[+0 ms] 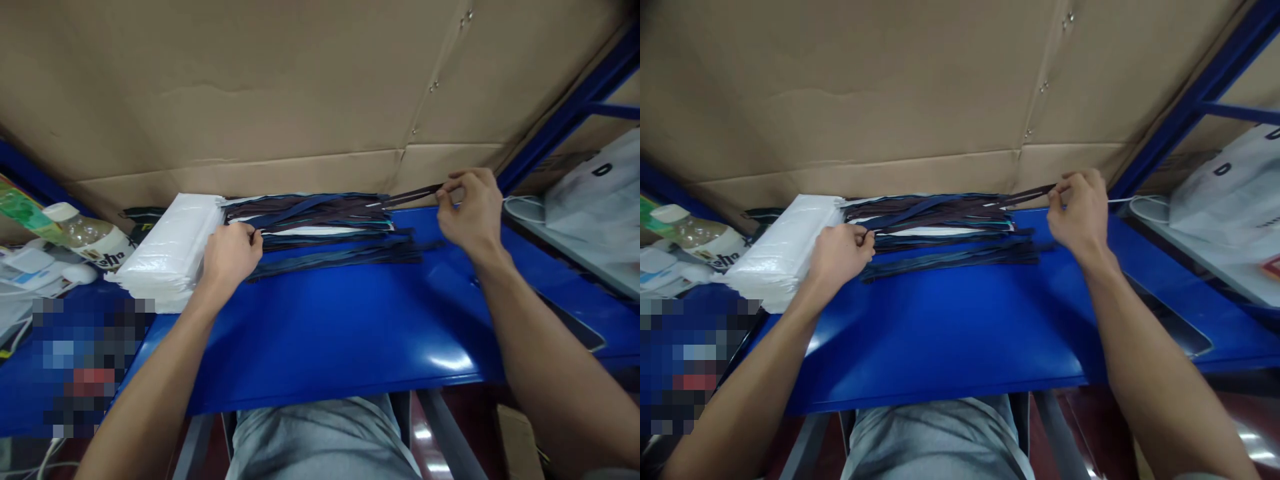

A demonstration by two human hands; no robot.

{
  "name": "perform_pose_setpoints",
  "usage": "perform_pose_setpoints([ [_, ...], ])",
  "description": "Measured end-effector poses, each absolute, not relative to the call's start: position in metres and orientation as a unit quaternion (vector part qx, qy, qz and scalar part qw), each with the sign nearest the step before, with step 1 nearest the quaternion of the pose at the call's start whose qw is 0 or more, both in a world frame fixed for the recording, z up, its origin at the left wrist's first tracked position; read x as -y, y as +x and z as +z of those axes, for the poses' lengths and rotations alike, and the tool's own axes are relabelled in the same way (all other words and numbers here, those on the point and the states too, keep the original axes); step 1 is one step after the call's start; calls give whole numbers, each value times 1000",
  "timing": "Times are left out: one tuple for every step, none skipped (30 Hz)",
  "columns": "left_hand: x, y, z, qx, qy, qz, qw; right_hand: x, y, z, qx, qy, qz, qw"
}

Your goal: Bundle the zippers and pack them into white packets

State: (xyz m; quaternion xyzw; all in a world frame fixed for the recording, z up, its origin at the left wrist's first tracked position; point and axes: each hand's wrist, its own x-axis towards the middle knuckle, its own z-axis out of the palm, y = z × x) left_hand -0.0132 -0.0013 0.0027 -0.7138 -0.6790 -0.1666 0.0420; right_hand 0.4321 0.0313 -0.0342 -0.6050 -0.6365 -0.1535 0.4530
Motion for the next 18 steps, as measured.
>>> perform_pose_setpoints([
  [1, -15, 2, 687, -708, -150, 62, -31, 434, -34, 637, -607, -146, 452],
  [0, -16, 1, 695, -702, -134, 78, -30, 433, -34, 639, -609, -136, 450],
  [1, -16, 0, 703, -695, -122, 91, -29, 430, -35, 640, -613, -124, 446],
  [2, -15, -1, 712, -686, -115, 100, -29, 424, -36, 639, -619, -113, 443],
  [3, -14, -2, 721, -675, -113, 106, -28, 418, -38, 639, -625, -94, 438],
  [5, -13, -1, 731, -664, -114, 109, -26, 411, -39, 638, -634, -66, 432],
  [7, -12, -1, 736, -657, -120, 112, -24, 403, -40, 638, -641, -32, 426],
  [10, -10, 1, 737, -653, -131, 116, -22, 395, -40, 641, -643, 4, 419],
  [12, -8, 2, 732, -654, -148, 121, -19, 386, -40, 648, -640, 41, 411],
  [14, -5, 3, 721, -660, -170, 124, -15, 377, -40, 658, -631, 78, 404],
  [17, -1, 3, 701, -675, -196, 121, -11, 368, -40, 667, -615, 116, 403],
  [19, 3, 3, 675, -694, -223, 110, -7, 358, -40, 676, -593, 155, 410],
  [21, 8, 1, 646, -717, -247, 90, -3, 349, -40, 679, -566, 198, 423],
  [23, 14, -1, 614, -742, -262, 60, 2, 339, -41, 676, -539, 243, 440],
  [25, 19, -3, 584, -765, -271, 26, 6, 330, -41, 669, -514, 283, 456],
  [27, 25, -7, 557, -784, -272, -6, 10, 322, -42, 663, -493, 313, 468],
  [29, 30, -10, 535, -800, -268, -34, 14, 314, -43, 660, -479, 333, 474],
  [32, 35, -13, 519, -812, -260, -54, 18, 308, -44, 660, -470, 345, 474],
])
